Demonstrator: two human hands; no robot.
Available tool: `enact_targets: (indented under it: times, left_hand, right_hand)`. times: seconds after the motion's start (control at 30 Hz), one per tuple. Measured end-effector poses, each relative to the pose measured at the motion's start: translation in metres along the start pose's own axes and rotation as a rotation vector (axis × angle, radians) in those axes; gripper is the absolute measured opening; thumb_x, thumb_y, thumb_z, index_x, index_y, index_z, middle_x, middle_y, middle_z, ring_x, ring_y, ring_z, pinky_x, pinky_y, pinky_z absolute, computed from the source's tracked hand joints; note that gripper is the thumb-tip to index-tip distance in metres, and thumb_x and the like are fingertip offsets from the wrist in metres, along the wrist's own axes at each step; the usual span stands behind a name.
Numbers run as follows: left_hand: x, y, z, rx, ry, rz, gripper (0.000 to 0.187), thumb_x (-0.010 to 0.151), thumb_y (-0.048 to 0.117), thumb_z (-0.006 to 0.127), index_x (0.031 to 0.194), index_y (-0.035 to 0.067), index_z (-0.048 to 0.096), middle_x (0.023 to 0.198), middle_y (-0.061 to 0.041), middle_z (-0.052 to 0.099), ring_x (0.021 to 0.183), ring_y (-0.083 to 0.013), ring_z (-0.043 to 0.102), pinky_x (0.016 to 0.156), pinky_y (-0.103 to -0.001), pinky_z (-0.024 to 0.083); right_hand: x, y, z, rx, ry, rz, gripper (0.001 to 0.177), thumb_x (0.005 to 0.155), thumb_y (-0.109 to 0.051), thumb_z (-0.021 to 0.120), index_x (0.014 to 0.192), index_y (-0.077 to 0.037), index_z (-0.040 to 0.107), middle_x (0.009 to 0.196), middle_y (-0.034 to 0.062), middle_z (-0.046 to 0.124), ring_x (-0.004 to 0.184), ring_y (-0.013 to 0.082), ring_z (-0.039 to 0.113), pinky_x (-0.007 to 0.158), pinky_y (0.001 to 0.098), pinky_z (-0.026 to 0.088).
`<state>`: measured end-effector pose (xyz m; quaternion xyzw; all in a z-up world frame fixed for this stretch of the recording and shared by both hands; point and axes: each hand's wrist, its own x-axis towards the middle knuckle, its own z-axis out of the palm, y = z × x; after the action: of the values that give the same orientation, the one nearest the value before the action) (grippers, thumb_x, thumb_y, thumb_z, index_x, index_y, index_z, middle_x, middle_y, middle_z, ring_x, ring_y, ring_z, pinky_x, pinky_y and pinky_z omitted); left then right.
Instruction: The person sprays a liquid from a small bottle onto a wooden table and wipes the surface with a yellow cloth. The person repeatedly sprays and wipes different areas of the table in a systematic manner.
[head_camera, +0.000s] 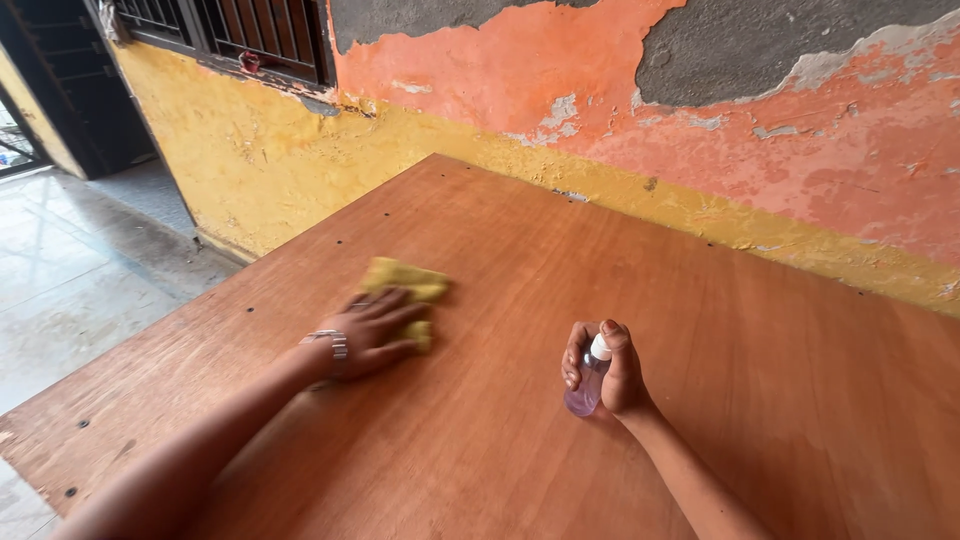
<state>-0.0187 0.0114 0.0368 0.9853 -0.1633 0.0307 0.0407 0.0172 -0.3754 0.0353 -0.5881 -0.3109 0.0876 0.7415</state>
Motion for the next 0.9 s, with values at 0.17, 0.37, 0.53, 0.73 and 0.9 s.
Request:
enact_targets:
  times: [0.17, 0.37, 0.53, 0.73, 0.9]
  left_hand:
    - [-0.06, -0.025, 0.031, 0.122, 0.051, 0.029, 0.077, 0.094, 0.07, 0.028, 0.162, 0.033, 0.022, 0.171, -0.008, 0.009, 0.157, -0.0285, 0.002, 0.124, -0.052, 0.001]
    - [0.018, -0.021, 0.066, 0.143, 0.134, 0.19, 0.082, 0.094, 0.06, 0.033, 0.164, 0.021, 0.018, 0.171, -0.013, 0.012, 0.157, -0.034, 0.003, 0.122, -0.058, 0.004]
    - [0.184, 0.01, 0.063, 0.12, 0.08, 0.078, 0.078, 0.097, 0.056, 0.03, 0.163, 0.016, 0.018, 0.172, -0.005, 0.016, 0.158, -0.0246, 0.011, 0.125, -0.053, 0.012]
    - [0.251, 0.044, 0.054, 0.028, 0.014, -0.068, 0.079, 0.098, 0.06, 0.031, 0.164, 0.02, 0.015, 0.172, 0.002, 0.01, 0.159, -0.0204, 0.007, 0.127, -0.049, 0.009]
    - [0.153, 0.036, 0.058, 0.04, 0.036, 0.186, 0.074, 0.099, 0.053, 0.028, 0.165, 0.019, 0.014, 0.173, 0.0, 0.011, 0.159, -0.0219, 0.006, 0.127, -0.049, 0.006]
  right_hand:
    - [0.001, 0.001, 0.001, 0.015, 0.006, 0.0, 0.068, 0.092, -0.067, 0.046, 0.065, -0.004, 0.052, 0.052, 0.0073, 0.051, 0.049, 0.0182, 0.054, 0.05, 0.0315, 0.047]
    - [0.006, 0.005, 0.0, 0.042, -0.002, 0.005, 0.067, 0.092, -0.067, 0.047, 0.067, -0.005, 0.053, 0.051, 0.008, 0.052, 0.048, 0.0185, 0.054, 0.049, 0.0313, 0.047]
    - [0.006, 0.008, -0.002, 0.092, -0.02, 0.0, 0.068, 0.092, -0.067, 0.048, 0.068, -0.003, 0.054, 0.052, 0.0077, 0.053, 0.048, 0.0185, 0.054, 0.049, 0.0312, 0.047]
    - [0.004, 0.005, -0.002, 0.053, -0.028, -0.022, 0.069, 0.092, -0.068, 0.048, 0.068, -0.004, 0.054, 0.053, 0.0072, 0.052, 0.048, 0.0172, 0.054, 0.049, 0.0305, 0.048]
    - [0.005, 0.003, 0.002, 0.116, -0.031, -0.004, 0.068, 0.092, -0.067, 0.049, 0.069, -0.003, 0.054, 0.053, 0.0075, 0.052, 0.048, 0.0183, 0.054, 0.049, 0.0311, 0.046]
